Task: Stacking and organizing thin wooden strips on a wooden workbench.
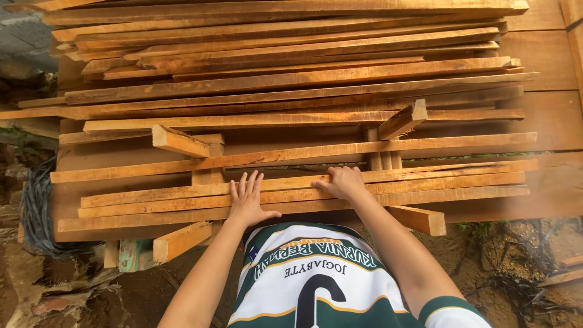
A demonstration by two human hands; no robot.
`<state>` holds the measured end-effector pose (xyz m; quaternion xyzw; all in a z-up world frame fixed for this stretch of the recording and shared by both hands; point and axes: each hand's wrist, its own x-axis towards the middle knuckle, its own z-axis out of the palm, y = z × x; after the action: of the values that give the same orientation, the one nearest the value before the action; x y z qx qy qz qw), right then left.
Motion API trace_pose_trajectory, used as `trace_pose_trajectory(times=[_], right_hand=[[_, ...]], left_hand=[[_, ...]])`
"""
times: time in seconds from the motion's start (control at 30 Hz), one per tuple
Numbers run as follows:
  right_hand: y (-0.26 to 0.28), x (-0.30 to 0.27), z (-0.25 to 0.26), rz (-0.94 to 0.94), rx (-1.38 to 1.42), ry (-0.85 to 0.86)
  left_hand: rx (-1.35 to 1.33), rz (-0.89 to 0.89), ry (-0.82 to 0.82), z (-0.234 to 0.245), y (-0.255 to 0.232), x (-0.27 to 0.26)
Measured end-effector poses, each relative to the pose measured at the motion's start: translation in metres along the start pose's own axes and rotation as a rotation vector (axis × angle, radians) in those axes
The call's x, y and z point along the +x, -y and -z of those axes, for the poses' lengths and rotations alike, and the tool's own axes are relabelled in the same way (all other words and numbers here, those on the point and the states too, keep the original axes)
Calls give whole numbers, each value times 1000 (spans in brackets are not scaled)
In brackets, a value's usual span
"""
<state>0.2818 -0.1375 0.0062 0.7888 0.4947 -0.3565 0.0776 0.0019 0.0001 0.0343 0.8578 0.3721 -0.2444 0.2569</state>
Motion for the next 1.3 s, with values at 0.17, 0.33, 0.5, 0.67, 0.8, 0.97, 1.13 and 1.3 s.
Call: trace_pose_trajectory(times=[0.17,0.33,0.5,0.67,0.8,0.97,1.13,1.3], right_hand=[[-1,-4,-7,9,-10,-16],[-3,-9,-6,13,-27,-25],[-1,-10,-3,17,-12,-1],[1,-8,1,13,2,36],[13,-2,0,35,6,39],[23,2,-7,100,9,14],[29,1,-10,92,-29,4],[45,-43,25,364,-274,-86]], left_hand=[[102,-60,-8,-10,4,0],[101,-57,6,-11,2,2],[119,-73,-3,-16,8,5],[137,-35,-20,-17,-1,0],[97,24,-46,-24,2,1],[140,30,-23,-23,3,2],[156,15,-23,-27,4,3],[248,-34,4,-28,11,9]])
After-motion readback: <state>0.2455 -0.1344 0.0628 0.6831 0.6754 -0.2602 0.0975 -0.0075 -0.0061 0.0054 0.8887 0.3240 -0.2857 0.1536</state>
